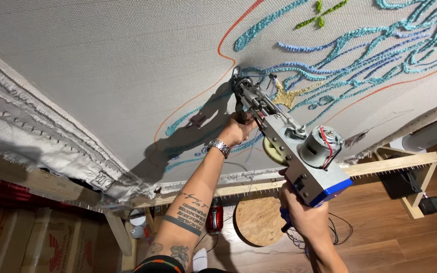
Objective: Tufting a jellyfish pattern onto a canvas using an electric tufting gun.
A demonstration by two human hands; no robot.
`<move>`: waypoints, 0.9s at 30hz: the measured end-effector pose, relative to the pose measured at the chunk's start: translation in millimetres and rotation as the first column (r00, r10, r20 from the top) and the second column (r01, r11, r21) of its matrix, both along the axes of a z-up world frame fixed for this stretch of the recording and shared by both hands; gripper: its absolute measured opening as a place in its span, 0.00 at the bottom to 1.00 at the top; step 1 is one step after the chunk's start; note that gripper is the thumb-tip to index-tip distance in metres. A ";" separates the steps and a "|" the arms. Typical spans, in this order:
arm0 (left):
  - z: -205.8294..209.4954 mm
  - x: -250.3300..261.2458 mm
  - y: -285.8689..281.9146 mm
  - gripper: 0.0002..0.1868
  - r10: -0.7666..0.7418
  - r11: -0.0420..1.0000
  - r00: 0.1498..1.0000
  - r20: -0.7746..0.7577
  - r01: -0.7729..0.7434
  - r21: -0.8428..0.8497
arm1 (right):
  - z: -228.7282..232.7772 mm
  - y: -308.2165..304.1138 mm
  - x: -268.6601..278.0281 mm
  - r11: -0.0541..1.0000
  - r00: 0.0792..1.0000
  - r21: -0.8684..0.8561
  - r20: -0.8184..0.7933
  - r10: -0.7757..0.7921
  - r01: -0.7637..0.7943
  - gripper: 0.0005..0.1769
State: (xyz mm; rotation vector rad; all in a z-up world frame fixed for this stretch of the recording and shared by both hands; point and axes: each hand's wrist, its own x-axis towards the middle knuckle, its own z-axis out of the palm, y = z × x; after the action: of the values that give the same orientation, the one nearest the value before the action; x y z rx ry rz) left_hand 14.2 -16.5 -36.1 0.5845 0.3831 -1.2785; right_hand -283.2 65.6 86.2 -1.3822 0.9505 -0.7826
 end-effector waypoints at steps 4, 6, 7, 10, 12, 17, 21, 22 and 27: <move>30.3 -25.0 30.9 0.08 -0.310 0.951 0.690 0.654 0.229 0.209 | -7.1 -6.5 -11.0 0.995 0.997 -0.085 0.062 0.055 -0.049 0.10; 76.7 -50.3 58.4 0.20 -0.419 0.907 0.280 0.864 0.180 0.382 | -5.2 -13.9 -18.6 0.987 0.980 -0.121 0.156 0.123 -0.105 0.10; 83.5 -57.1 63.4 0.19 -0.388 0.919 0.287 0.876 0.195 0.343 | -0.9 -16.8 -23.3 0.984 0.977 -0.129 0.157 0.144 -0.124 0.10; 105.9 -81.8 80.9 0.15 -0.346 0.930 0.255 0.903 0.218 0.294 | 15.1 -19.5 -36.4 0.987 0.967 -0.093 0.210 0.145 -0.128 0.10; 116.2 -98.5 90.8 0.11 -0.337 0.929 0.213 0.917 0.231 0.288 | 21.0 -22.5 -49.4 0.993 0.958 -0.044 0.260 0.118 -0.111 0.10; 122.2 -137.1 104.7 0.14 -0.283 0.939 0.247 0.927 0.269 0.215 | 25.6 -28.0 -94.3 0.987 0.974 0.069 0.186 0.127 -0.142 0.06; 114.2 -153.8 107.4 0.14 -0.220 0.948 0.181 0.959 0.269 0.167 | 36.3 -16.1 -110.2 0.989 0.980 0.045 0.151 0.131 -0.139 0.05; 116.1 -157.3 108.2 0.14 -0.214 0.949 0.188 0.958 0.271 0.159 | 34.5 -15.6 -113.6 0.987 0.965 0.021 0.214 0.152 -0.160 0.07; 138.1 -166.7 108.7 0.20 -0.281 0.939 0.222 0.934 0.264 0.220 | 43.2 -8.2 -118.7 0.990 0.948 0.004 0.287 0.137 -0.144 0.11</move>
State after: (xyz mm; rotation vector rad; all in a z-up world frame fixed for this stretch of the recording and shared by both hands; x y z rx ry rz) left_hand -152.5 92.2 102.0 1.3869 -0.8227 -0.9933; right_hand -401.9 57.5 129.5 -1.2588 0.6265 -0.8337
